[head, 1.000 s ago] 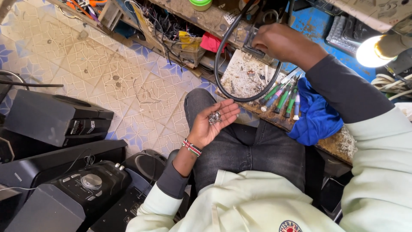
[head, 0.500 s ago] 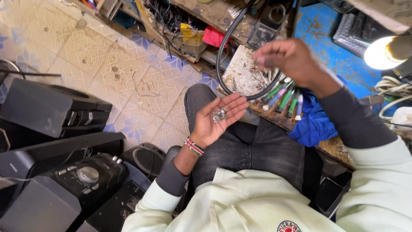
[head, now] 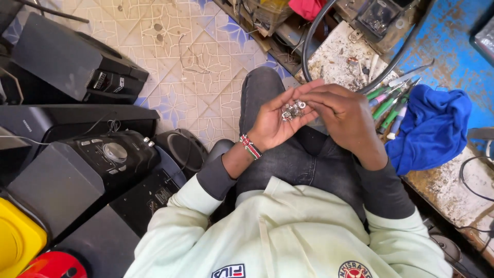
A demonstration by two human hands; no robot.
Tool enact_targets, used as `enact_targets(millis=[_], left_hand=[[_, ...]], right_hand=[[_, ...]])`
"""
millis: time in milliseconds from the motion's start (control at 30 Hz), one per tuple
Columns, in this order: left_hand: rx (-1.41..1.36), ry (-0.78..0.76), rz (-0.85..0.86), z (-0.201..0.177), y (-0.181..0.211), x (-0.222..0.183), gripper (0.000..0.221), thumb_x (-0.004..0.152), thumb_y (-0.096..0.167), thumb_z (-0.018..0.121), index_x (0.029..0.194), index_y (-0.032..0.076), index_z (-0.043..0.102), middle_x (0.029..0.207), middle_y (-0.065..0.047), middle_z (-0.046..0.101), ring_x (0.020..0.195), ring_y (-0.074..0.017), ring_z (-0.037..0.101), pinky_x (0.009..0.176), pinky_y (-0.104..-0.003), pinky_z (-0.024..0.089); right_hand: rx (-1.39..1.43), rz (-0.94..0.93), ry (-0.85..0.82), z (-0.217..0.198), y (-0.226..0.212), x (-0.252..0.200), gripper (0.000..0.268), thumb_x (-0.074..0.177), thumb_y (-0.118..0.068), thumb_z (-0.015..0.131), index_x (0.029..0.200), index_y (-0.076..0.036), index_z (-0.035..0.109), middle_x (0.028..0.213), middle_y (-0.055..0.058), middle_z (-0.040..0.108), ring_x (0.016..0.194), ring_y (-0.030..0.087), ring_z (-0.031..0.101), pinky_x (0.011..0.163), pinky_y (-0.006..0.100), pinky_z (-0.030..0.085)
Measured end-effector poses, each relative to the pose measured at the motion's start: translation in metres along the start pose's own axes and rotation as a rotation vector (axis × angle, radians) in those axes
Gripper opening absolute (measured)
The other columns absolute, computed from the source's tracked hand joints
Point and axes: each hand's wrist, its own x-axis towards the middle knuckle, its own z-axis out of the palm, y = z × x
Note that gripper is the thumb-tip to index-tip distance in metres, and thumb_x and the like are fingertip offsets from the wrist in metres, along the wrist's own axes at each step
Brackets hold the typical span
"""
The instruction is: Picking up small metal screws and electronic components from a workbench and gathering them in the palm of the hand.
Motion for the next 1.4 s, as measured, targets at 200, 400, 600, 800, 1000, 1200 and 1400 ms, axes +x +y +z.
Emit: enact_targets(millis=[200,400,600,800,1000,1200,1400], left_hand=[[0.046,-0.061,-0.051,0.002,-0.001,0.001,0.059,0.115,0.041,0.043,0.155,-0.002,0.043,0.14,-0.02,0.065,0.129,-0.0268,0.066,0.118,-0.048,0.048],[0.09,-0.114,-0.092,0.002,0.002,-0.001,0.067,0.116,0.047,0.036,0.162,-0.002,0.036,0.162,-0.024,0.041,0.151,-0.0339,0.042,0.128,-0.047,0.033],[0.141,0.009,-0.177,0.023,0.015,-0.003,0.068,0.108,0.04,0.044,0.158,-0.005,0.034,0.164,-0.026,0.033,0.153,-0.0373,0.035,0.127,-0.044,0.033],[0.192,0.02,-0.162,0.021,0.016,-0.003,0.068,0.107,0.041,0.047,0.156,-0.007,0.037,0.161,-0.027,0.038,0.15,-0.0382,0.039,0.124,-0.044,0.037],[0.194,0.0,-0.156,0.019,0.017,-0.004,0.066,0.11,0.04,0.043,0.155,-0.008,0.038,0.16,-0.028,0.039,0.149,-0.0385,0.04,0.125,-0.044,0.037],[0.208,0.012,-0.155,0.019,0.017,-0.004,0.065,0.109,0.04,0.045,0.154,-0.007,0.039,0.159,-0.028,0.041,0.148,-0.0377,0.042,0.124,-0.044,0.037],[0.209,0.005,-0.151,0.015,0.017,-0.003,0.066,0.109,0.04,0.047,0.154,-0.007,0.04,0.158,-0.028,0.043,0.147,-0.0384,0.044,0.124,-0.044,0.038]], right_hand=[[-0.077,0.038,0.135,0.0,0.013,-0.02,0.019,0.107,-0.003,0.071,0.124,-0.006,0.081,0.108,0.013,0.076,0.095,0.031,0.073,0.082,0.041,0.059],[-0.343,0.039,0.302,-0.036,0.051,-0.028,0.012,0.11,-0.015,0.086,0.113,-0.005,0.082,0.096,0.016,0.074,0.089,0.035,0.071,0.076,0.042,0.056],[-0.622,0.009,0.185,-0.099,0.117,-0.006,0.023,0.119,-0.008,0.068,0.14,0.0,0.067,0.124,0.023,0.057,0.099,0.045,0.058,0.081,0.063,0.057],[-0.623,0.086,0.095,-0.101,0.124,0.022,0.029,0.117,-0.009,0.062,0.145,-0.001,0.061,0.135,0.025,0.049,0.114,0.05,0.054,0.094,0.067,0.054],[-0.666,0.068,0.131,-0.101,0.123,0.03,0.015,0.113,-0.008,0.075,0.124,0.001,0.071,0.117,0.022,0.059,0.095,0.04,0.06,0.076,0.058,0.053],[-0.622,0.005,0.152,-0.103,0.132,0.023,0.004,0.118,-0.004,0.07,0.121,-0.001,0.07,0.117,0.02,0.062,0.096,0.04,0.06,0.082,0.056,0.057],[-0.626,0.016,0.147,-0.102,0.136,0.022,0.005,0.118,-0.005,0.066,0.118,0.0,0.068,0.115,0.021,0.06,0.093,0.039,0.06,0.078,0.056,0.052]])
